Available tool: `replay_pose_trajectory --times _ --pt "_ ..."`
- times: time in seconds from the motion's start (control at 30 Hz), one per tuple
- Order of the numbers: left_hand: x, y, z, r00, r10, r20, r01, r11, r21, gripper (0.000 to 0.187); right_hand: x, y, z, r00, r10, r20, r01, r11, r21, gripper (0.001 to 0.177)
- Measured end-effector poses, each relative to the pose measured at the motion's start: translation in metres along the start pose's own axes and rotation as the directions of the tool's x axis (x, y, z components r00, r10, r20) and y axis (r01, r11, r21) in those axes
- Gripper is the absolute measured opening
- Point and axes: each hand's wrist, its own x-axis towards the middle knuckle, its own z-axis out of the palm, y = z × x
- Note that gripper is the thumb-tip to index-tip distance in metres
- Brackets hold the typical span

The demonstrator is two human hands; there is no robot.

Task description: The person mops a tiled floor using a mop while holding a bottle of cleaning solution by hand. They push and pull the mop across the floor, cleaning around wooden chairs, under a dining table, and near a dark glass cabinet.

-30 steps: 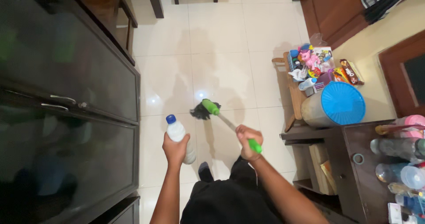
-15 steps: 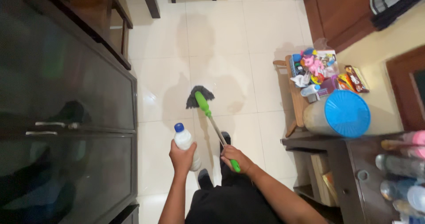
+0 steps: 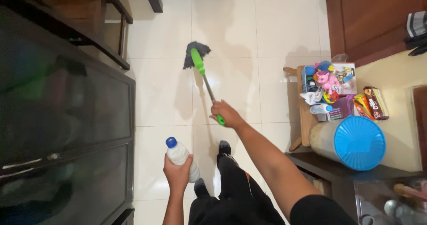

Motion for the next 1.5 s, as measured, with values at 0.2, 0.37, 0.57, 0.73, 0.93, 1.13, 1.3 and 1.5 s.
replay_pose_trajectory --times 0.2,0.37,0.57,0.73,0.93,1.13,1.3,1.5 --pt "0.004 0.016 0.012 0.999 0.026 0.021 -0.025 0.999 -0.032 0.048 0.005 0.004 -0.026 0.985 0.049 -0.163 -0.051 0.999 -0.011 0.019" --pt "-0.009 0.014 0.005 0.996 0.069 0.051 -0.068 0.998 -0.018 0.049 -0.038 -0.03 -0.014 0.902 0.083 -0.424 -0.035 0.992 0.118 0.015" --pt "-0.042 -0.006 -0.028 0.988 0.105 0.117 -0.105 0.994 -0.001 0.051 -0.109 -0.073 0.029 0.741 0.22 -0.634 -0.022 0.952 0.305 0.023" --pt "-0.071 -0.037 -0.067 0.978 0.149 0.144 -0.149 0.989 -0.01 0.048 -0.187 -0.127 0.058 0.632 0.351 -0.691 0.007 0.889 0.457 0.03" --pt "-0.089 -0.071 -0.094 0.971 0.189 0.148 -0.19 0.982 -0.004 0.048 -0.272 -0.232 0.067 0.693 0.389 -0.607 0.019 0.832 0.554 0.029" --pt "-0.093 -0.081 -0.101 0.966 0.197 0.168 -0.191 0.98 -0.051 0.047 -0.289 -0.282 0.077 0.641 0.473 -0.605 -0.007 0.791 0.612 0.034" --pt "-0.091 -0.074 -0.098 0.969 0.186 0.161 -0.177 0.982 -0.068 0.048 -0.25 -0.27 0.068 0.61 0.425 -0.669 0.053 0.82 0.569 0.024" --pt "-0.076 -0.065 -0.086 0.986 0.131 0.104 -0.127 0.991 -0.044 0.05 -0.196 -0.249 0.073 0.777 0.015 -0.629 0.298 0.872 0.389 0.025"
